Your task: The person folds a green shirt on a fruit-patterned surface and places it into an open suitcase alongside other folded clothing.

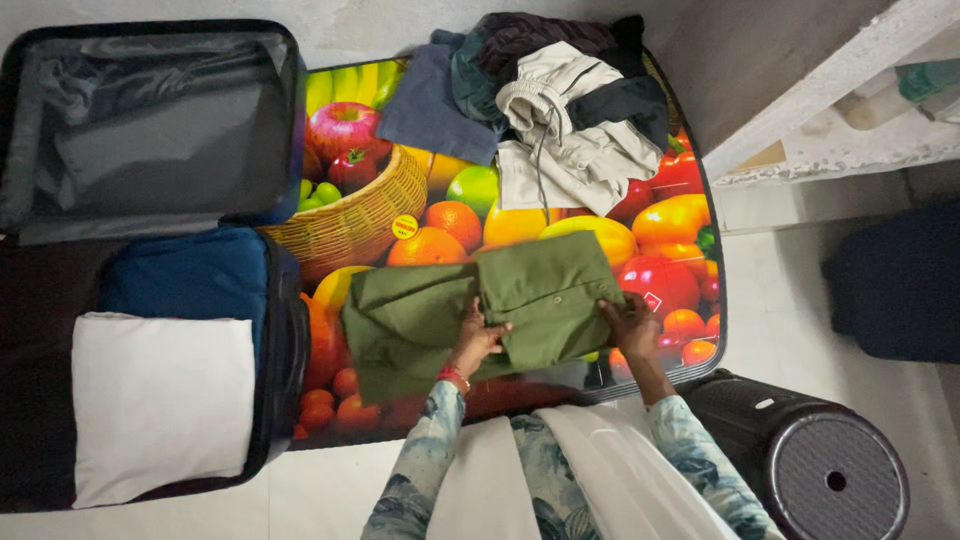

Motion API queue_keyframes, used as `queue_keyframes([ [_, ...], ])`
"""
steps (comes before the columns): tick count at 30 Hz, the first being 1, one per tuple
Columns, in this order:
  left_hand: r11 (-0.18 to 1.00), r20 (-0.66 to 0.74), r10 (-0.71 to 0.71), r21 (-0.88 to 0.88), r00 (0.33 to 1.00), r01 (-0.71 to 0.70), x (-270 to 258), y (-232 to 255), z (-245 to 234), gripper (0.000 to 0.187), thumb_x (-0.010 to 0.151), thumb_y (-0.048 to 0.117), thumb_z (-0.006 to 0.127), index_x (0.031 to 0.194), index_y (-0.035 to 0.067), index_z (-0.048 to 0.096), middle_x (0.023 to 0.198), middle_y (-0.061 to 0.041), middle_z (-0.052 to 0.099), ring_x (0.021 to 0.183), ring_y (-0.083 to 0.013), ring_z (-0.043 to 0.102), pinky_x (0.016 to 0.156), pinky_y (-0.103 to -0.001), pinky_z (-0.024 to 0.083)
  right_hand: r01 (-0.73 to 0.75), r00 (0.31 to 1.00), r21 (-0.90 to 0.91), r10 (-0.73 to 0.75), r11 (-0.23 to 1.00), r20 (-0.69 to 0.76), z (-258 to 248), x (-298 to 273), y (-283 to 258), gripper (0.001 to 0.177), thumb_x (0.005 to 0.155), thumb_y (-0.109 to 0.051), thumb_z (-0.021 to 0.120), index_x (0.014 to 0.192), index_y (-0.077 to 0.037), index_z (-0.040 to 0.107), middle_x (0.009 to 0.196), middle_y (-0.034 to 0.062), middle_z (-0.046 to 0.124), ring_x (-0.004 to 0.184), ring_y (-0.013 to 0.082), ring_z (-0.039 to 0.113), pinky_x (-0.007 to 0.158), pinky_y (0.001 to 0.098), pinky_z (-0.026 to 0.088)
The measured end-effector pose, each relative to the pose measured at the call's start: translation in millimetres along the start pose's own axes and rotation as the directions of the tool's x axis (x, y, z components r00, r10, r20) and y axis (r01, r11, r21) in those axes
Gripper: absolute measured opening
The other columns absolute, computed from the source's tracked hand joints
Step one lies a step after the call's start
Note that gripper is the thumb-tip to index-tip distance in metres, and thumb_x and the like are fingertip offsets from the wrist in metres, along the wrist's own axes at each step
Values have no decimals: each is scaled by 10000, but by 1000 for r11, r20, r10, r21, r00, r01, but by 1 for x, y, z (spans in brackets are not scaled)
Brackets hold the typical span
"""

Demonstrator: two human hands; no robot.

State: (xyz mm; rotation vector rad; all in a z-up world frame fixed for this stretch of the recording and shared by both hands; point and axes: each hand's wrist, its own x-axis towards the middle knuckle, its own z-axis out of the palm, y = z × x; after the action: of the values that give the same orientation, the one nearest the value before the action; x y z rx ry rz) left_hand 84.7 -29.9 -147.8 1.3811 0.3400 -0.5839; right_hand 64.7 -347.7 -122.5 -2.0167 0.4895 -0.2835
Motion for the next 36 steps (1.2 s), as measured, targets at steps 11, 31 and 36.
queue_keyframes([
  [11, 821, -116, 388, 495, 914, -285, -47, 32, 65, 978, 792, 128, 879, 1512, 57, 221, 948, -248, 680, 785, -318, 685, 741, -412, 573, 263, 961, -321, -275, 910, 10, -67, -31, -65, 433, 838, -210, 843, 1180, -34, 643, 994, 168, 709, 928, 320, 680, 821, 434, 538],
  [31, 969, 200, -228, -49, 953, 242, -24, -52, 54, 1017, 705, 122, 945, 1456, 30, 264, 682, 20, 647, 477, -81, 479, 462, -255, 414, 602, 676, -38, -484, 798, 555, 33, 1, -90, 112, 939, -175, 707, 1035, -122, 686, 1044, 101, 699, 1058, 339, 627, 946, 459, 504],
  [36, 988, 253, -127, 118, 959, 100, -20, -58, 47, 502, 871, 255, 797, 1252, -1, 594, 681, 27, 659, 462, -45, 457, 416, -245, 385, 676, 700, -205, -530, 708, 478, 52, -1, -99, 147, 862, -209, 754, 985, -137, 718, 1019, 125, 695, 1073, 371, 605, 930, 492, 469],
])
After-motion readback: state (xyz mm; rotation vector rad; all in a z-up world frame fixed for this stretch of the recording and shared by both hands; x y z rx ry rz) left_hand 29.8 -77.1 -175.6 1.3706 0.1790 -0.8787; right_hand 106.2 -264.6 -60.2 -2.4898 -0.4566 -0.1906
